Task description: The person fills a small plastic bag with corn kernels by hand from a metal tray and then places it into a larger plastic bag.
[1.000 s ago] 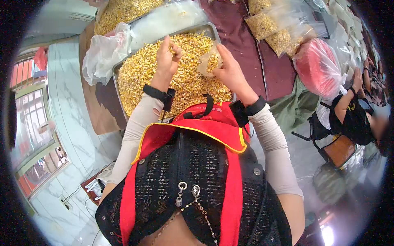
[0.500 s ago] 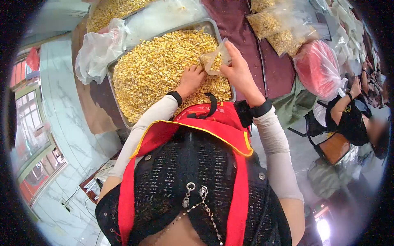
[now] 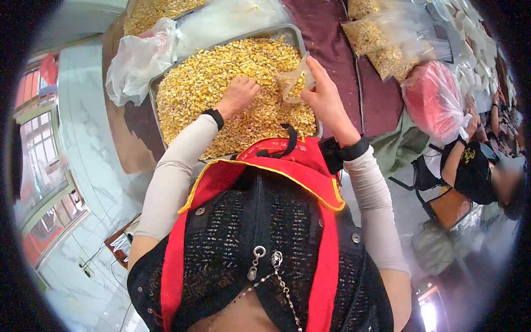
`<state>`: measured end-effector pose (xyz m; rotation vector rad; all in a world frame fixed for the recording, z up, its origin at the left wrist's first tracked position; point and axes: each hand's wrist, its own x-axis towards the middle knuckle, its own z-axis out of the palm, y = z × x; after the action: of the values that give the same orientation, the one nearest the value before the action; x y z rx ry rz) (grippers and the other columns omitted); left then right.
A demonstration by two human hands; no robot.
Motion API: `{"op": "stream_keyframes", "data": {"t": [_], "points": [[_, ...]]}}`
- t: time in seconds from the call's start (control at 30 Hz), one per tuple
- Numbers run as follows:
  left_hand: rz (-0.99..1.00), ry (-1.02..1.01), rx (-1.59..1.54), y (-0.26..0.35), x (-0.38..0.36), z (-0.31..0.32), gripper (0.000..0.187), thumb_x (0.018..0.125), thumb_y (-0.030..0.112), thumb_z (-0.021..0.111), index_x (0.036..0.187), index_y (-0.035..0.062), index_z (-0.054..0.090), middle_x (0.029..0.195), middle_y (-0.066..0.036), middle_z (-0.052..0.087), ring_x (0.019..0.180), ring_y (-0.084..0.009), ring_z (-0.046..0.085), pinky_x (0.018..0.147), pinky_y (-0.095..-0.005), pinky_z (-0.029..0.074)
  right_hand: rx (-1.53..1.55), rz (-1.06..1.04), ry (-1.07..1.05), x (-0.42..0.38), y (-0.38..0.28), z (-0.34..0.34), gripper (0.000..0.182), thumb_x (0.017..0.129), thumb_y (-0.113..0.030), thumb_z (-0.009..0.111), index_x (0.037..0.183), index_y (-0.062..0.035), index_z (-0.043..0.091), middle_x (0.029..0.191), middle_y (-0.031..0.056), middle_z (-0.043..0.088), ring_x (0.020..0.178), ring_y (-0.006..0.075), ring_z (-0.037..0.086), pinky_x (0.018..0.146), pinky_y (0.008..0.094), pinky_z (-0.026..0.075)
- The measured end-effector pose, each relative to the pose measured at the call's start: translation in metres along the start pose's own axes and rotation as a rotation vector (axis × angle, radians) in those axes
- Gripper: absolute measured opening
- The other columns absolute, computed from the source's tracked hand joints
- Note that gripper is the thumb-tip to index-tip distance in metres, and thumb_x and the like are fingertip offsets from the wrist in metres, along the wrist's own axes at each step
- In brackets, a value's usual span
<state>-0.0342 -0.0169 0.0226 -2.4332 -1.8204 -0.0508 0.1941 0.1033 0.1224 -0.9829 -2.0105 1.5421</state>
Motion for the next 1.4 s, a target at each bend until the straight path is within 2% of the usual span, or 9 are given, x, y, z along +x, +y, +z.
{"op": "stream_keyframes", "data": {"t": [0.17, 0.3, 0.4, 0.43, 0.53, 0.63, 1.1, 1.2, 1.4], "points": [[-0.085, 0.021, -0.090, -0.018, -0.016, 0.002, 0.006, 0.075, 0.016, 0.052, 0.076, 0.0110, 0.054, 0.073, -0.004, 0.055, 0.072, -0.0224, 0.057, 0.060, -0.0350, 0.046, -0.019, -0.008, -0.035, 0.001, -0.012, 0.005, 0.066, 0.069, 0.004, 0.051, 0.132, -0.0004, 0.033, 0.136, 0.0148, 0.035, 0.114, 0.0198, 0.046, 0.084, 0.0250, 0.041], [-0.570, 0.118, -0.367, -0.026, -0.020, -0.005, 0.014, 0.084, 0.020, 0.048, 0.080, 0.0067, 0.052, 0.070, -0.006, 0.054, 0.055, -0.0222, 0.054, 0.049, -0.0302, 0.044, -0.023, -0.030, -0.059, -0.002, -0.028, 0.007, 0.067, 0.069, 0.004, 0.051, 0.133, -0.0005, 0.032, 0.137, 0.0152, 0.033, 0.098, 0.0174, 0.053, 0.075, 0.0234, 0.043], [-1.368, 0.420, -1.725, -0.025, -0.019, -0.026, 0.012, 0.085, 0.018, 0.046, 0.092, 0.0088, 0.051, 0.075, -0.003, 0.051, 0.063, -0.0147, 0.050, 0.048, -0.0256, 0.041, -0.016, -0.045, -0.060, -0.001, -0.037, 0.011, 0.067, 0.068, 0.004, 0.051, 0.133, -0.0002, 0.031, 0.138, 0.0162, 0.032, 0.093, 0.0164, 0.054, 0.073, 0.0228, 0.043], [-1.367, 0.423, -1.725, -0.025, -0.024, -0.025, 0.012, 0.085, 0.018, 0.046, 0.092, 0.0088, 0.051, 0.075, -0.003, 0.051, 0.063, -0.0147, 0.050, 0.048, -0.0256, 0.041, 0.035, -0.044, -0.068, -0.002, -0.038, 0.012, 0.068, 0.068, 0.003, 0.051, 0.133, 0.0000, 0.031, 0.138, 0.0169, 0.032, 0.093, 0.0162, 0.054, 0.072, 0.0227, 0.044], [-1.042, 0.651, -2.864, -0.028, -0.046, -0.002, 0.017, 0.084, 0.021, 0.049, 0.089, 0.0051, 0.051, 0.082, -0.010, 0.052, 0.068, -0.0185, 0.050, 0.050, -0.0273, 0.041, 0.060, -0.061, -0.088, 0.000, -0.033, 0.021, 0.068, 0.068, 0.003, 0.051, 0.133, 0.0005, 0.031, 0.138, 0.0186, 0.031, 0.099, 0.0172, 0.053, 0.070, 0.0227, 0.044], [-1.353, 0.791, -2.747, -0.015, -0.030, -0.045, 0.016, 0.084, 0.021, 0.049, 0.088, 0.0051, 0.051, 0.086, -0.014, 0.053, 0.071, -0.0211, 0.052, 0.052, -0.0285, 0.043, -0.051, -0.174, -0.072, 0.004, -0.013, 0.031, 0.067, 0.068, 0.004, 0.050, 0.133, 0.0007, 0.031, 0.138, 0.0200, 0.029, 0.106, 0.0191, 0.050, 0.071, 0.0235, 0.045], [-0.750, 0.461, -2.630, 0.040, 0.063, -0.132, 0.019, 0.091, 0.029, 0.047, 0.086, 0.0120, 0.052, 0.072, -0.001, 0.051, 0.057, -0.0105, 0.045, 0.046, -0.0204, 0.035, -0.117, -0.178, -0.051, -0.009, -0.028, 0.029, 0.068, 0.067, 0.004, 0.050, 0.132, -0.0003, 0.032, 0.138, 0.0213, 0.029, 0.117, 0.0260, 0.044, 0.075, 0.0258, 0.046], [-0.760, 0.345, -1.501, 0.049, 0.073, -0.132, 0.026, 0.091, 0.030, 0.046, 0.090, 0.0078, 0.060, 0.074, -0.003, 0.058, 0.059, -0.0135, 0.053, 0.051, -0.0238, 0.042, -0.041, -0.108, -0.071, -0.013, -0.040, 0.024, 0.068, 0.066, 0.005, 0.050, 0.132, -0.0016, 0.033, 0.137, 0.0211, 0.030, 0.116, 0.0256, 0.045, 0.074, 0.0255, 0.046], [-0.640, 0.384, -1.078, 0.054, 0.073, -0.140, 0.029, 0.089, 0.027, 0.047, 0.089, 0.0008, 0.060, 0.068, -0.008, 0.058, 0.063, -0.0136, 0.056, 0.058, -0.0304, 0.045, -0.039, -0.091, -0.085, -0.013, -0.038, 0.022, 0.069, 0.065, 0.006, 0.050, 0.132, -0.0014, 0.033, 0.138, 0.0200, 0.030, 0.116, 0.0248, 0.045, 0.073, 0.0253, 0.047]]}}
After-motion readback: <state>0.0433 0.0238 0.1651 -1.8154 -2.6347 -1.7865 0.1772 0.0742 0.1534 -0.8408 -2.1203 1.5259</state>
